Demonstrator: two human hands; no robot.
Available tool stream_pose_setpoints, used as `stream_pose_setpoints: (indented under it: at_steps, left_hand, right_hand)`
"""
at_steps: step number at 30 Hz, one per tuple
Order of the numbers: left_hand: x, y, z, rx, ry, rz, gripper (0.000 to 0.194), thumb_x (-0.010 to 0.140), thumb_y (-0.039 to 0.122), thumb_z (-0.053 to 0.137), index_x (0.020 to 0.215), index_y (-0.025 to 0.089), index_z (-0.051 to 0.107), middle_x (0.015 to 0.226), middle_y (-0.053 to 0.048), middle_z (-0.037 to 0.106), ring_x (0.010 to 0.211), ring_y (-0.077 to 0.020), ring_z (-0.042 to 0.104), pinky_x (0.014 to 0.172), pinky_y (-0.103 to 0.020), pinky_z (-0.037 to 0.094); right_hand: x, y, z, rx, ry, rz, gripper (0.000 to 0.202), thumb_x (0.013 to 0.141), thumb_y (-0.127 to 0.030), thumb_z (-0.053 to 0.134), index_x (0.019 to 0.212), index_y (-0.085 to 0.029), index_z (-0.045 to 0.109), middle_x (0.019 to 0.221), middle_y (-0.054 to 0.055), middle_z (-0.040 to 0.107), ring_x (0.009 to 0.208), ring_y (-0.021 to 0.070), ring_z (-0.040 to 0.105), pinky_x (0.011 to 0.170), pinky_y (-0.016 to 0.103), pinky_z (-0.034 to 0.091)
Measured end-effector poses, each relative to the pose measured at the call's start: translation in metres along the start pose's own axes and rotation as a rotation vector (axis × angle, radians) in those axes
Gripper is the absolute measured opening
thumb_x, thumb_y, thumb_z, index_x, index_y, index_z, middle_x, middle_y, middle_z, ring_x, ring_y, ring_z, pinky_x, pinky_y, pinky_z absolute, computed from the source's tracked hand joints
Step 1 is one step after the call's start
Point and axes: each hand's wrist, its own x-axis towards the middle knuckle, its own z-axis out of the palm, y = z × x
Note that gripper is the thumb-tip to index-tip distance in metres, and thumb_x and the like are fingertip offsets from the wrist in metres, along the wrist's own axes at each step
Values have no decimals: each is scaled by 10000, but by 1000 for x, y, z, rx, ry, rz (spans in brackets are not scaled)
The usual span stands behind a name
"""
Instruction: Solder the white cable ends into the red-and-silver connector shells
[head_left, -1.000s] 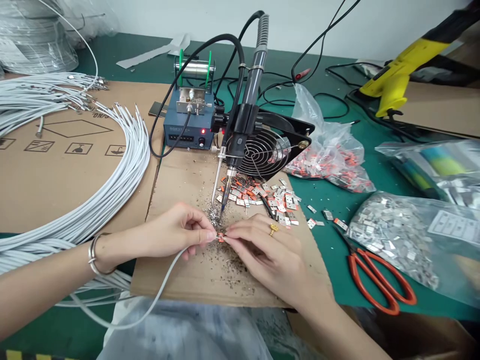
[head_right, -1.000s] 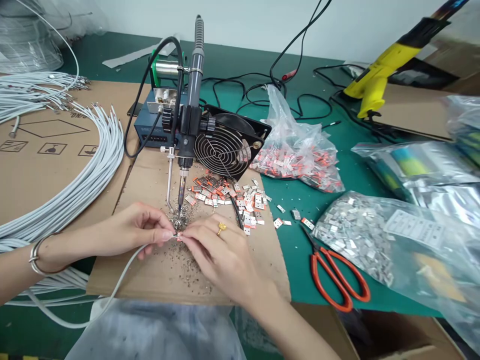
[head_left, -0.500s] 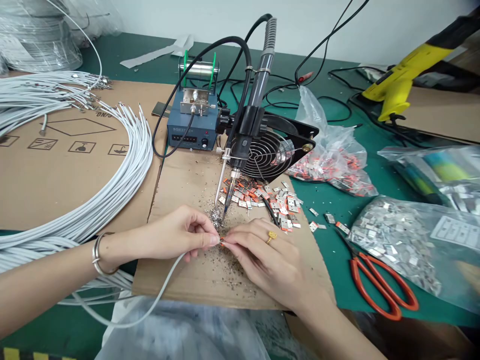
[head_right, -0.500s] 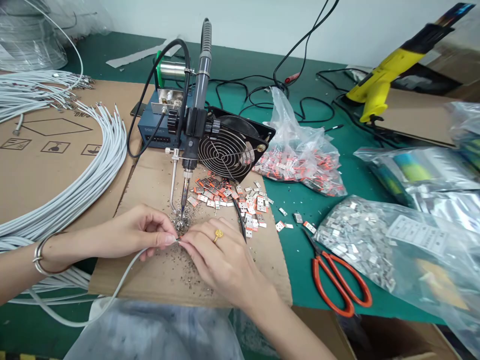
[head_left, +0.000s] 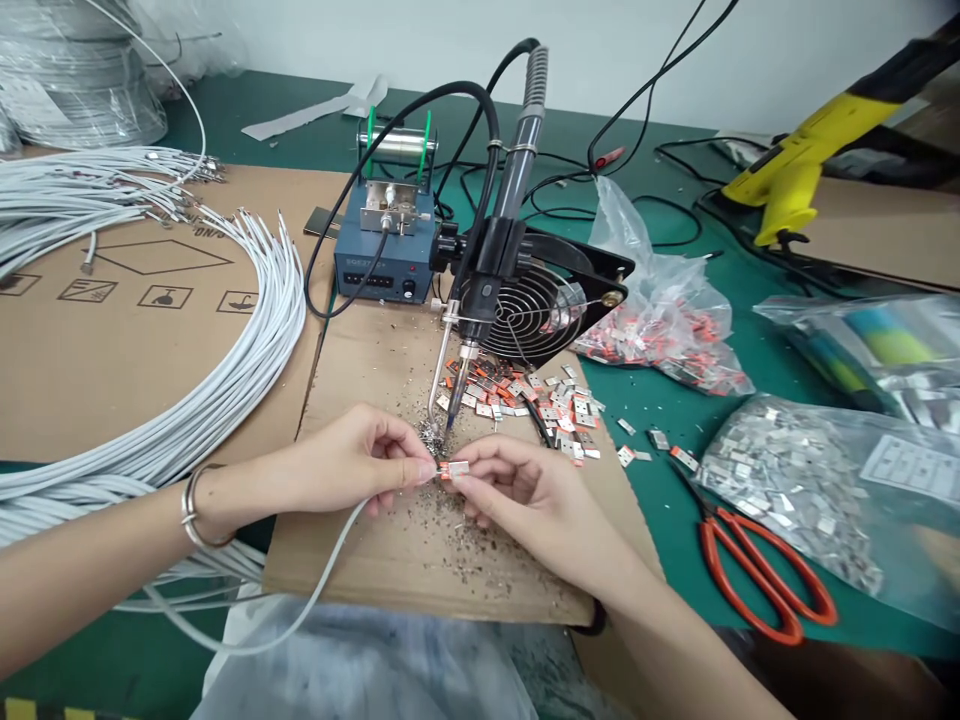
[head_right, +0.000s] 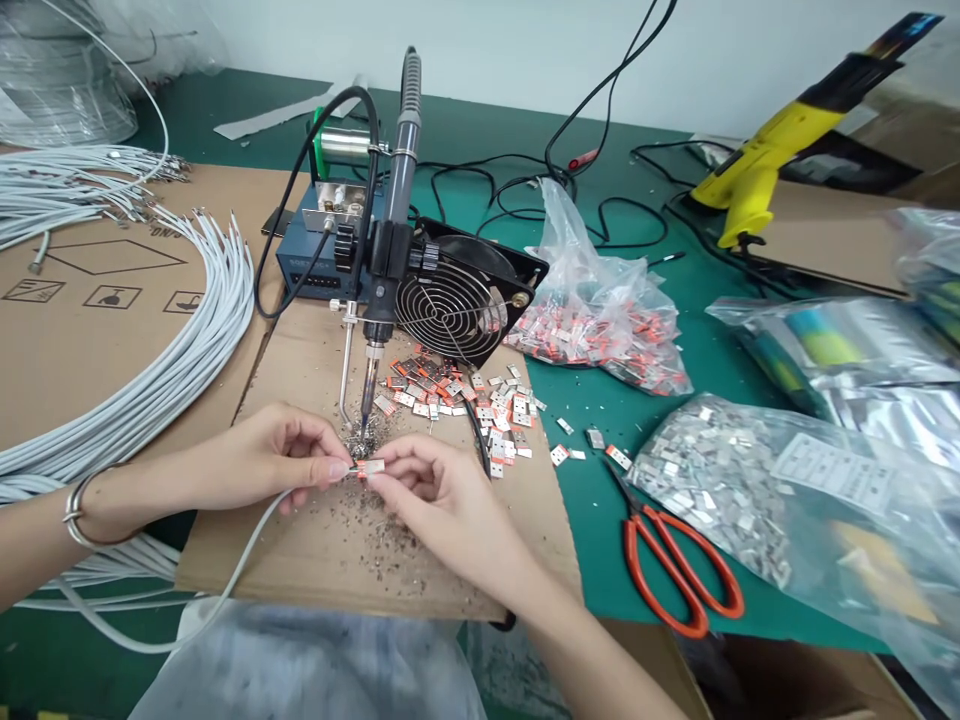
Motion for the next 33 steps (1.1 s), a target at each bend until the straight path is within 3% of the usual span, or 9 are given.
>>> stream_pose_setpoints:
  at_steps: [8, 33]
  left_hand:
    - [3, -2, -1, 47, 42, 9, 193, 778, 312, 577, 762, 122, 602, 555, 45, 495, 442, -60, 477, 407, -159, 421]
    - [4, 6, 0, -7, 129, 15, 141, 766, 257, 588, 729, 121, 594, 554, 42, 513, 422, -46, 467, 362, -126, 428]
  right_hand:
    - [11, -6, -1, 291, -15, 96, 225, 682, -311, 738, 781, -154, 611, 630, 11, 647, 511, 81, 571, 478, 167, 489]
    - [16, -4, -5, 368, 1, 62, 169, 705, -265, 738, 806, -158, 656, 661, 27, 682, 491, 64, 551, 442, 127, 443]
